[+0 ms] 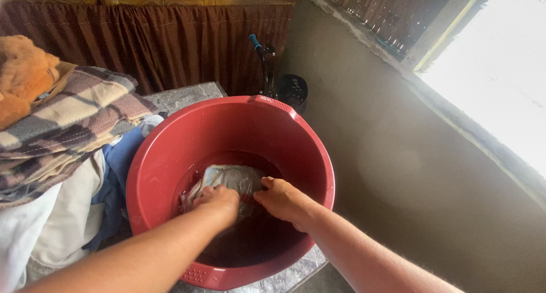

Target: The person wets a cloth in a red basin, then wipes a glass window pane and the surrounding metal frame. They repeatedly fold and reposition the cloth while cleaning the glass surface and edges.

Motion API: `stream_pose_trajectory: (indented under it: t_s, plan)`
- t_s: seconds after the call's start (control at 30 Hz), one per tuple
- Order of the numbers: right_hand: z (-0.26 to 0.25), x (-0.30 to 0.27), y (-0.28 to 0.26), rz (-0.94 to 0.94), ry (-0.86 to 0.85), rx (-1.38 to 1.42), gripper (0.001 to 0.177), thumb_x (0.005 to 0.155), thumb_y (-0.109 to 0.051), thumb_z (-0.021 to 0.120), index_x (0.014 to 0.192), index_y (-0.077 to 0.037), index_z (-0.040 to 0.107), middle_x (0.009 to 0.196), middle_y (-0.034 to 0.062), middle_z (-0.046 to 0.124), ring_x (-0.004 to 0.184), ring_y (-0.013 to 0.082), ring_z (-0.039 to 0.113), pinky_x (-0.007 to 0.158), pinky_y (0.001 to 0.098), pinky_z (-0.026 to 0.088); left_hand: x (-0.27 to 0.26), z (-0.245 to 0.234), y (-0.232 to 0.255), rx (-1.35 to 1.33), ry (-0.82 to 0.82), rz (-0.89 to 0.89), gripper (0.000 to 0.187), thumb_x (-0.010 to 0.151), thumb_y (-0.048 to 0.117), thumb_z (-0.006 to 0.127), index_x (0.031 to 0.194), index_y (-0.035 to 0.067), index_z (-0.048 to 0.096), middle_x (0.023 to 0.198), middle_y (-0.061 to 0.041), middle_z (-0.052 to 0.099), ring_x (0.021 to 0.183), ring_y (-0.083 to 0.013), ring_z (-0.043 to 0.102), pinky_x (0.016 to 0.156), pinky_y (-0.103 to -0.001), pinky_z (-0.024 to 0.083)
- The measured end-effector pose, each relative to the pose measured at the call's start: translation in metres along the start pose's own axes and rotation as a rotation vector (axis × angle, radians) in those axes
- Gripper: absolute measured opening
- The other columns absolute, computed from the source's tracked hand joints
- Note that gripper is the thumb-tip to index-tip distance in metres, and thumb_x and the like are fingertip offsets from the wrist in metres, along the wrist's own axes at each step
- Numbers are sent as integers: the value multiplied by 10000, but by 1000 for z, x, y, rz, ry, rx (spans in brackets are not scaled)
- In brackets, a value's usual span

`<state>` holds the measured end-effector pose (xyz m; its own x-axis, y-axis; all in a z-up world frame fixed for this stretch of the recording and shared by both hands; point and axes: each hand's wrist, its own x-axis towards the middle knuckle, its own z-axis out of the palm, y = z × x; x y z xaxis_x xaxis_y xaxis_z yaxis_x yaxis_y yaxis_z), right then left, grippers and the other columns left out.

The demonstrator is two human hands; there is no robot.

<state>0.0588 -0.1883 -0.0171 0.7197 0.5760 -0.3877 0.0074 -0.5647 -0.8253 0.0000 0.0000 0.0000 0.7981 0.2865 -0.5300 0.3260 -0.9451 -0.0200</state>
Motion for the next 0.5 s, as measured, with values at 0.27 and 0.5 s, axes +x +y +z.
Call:
stream_pose_trajectory:
  t_s: [0.27,0.5]
  plan:
    - [-13,-84,-154,541,103,711,783,959,-722,446,1567,-232,386,1651,106,300,1533,366,249,1195,732,176,-76,-106,-38,-1408,-125,423,131,765,-8,600,856,58,666,800,-67,635,759,-200,611,634,-359,533]
    - [-12,-80,-167,205,-65,970,432,963,-444,626,1215,-95,653,1172,133,730,1021,272,735,897,503,621,-134,-111,-43,-1820,-110,206,222,819,39,510,974,88,662,1006,-91,697,942,-239,697,843,-423,606]
